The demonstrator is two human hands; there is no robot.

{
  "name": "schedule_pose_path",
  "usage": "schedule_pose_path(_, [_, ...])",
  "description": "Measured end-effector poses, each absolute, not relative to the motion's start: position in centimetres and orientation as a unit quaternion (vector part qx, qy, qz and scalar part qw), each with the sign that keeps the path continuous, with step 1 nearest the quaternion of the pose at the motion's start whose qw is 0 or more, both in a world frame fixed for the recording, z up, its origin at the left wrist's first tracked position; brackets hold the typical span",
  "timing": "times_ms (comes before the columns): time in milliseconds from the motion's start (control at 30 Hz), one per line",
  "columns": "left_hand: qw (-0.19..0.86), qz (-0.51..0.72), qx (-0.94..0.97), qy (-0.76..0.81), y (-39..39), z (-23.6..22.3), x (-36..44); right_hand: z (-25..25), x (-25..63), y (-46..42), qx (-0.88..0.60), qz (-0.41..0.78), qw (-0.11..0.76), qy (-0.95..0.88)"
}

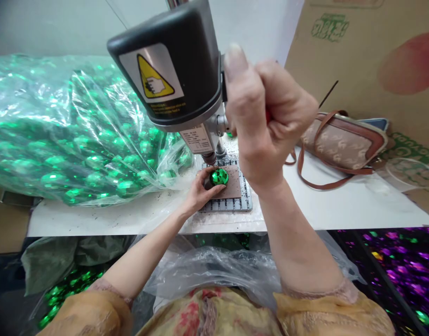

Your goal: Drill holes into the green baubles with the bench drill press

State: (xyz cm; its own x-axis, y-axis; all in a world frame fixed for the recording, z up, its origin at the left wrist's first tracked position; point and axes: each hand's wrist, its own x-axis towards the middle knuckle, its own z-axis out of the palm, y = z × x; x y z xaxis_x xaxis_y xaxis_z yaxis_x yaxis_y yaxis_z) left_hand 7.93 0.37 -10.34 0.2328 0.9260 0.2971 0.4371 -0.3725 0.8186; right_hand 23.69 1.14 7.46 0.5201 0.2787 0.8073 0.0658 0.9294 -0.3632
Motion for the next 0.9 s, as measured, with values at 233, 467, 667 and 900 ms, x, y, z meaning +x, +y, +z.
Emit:
schedule_pose_path(233, [0.291,0.409,0.729,0.466,0.1,-10.2,8.2,4.9,23.8,0.2,-0.146,0.039,0.854,-0.497])
schedule_pose_path(467, [0.293,0.410,0.726,0.468,0.1,-10.2,8.2,3.9,24.1,0.3,-0.159,0.018,0.854,-0.495])
schedule_pose_path(667, [0.292,0.409,0.729,0.464,0.0,-10.2,8.2,3.0,24.3,1.6,-0.076,-0.014,0.859,-0.507])
schedule_pose_path(900, [0.295,0.414,0.730,0.458,0.1,-10.1,8.2,2.4,24.3,1.7,-0.042,0.002,0.854,-0.518])
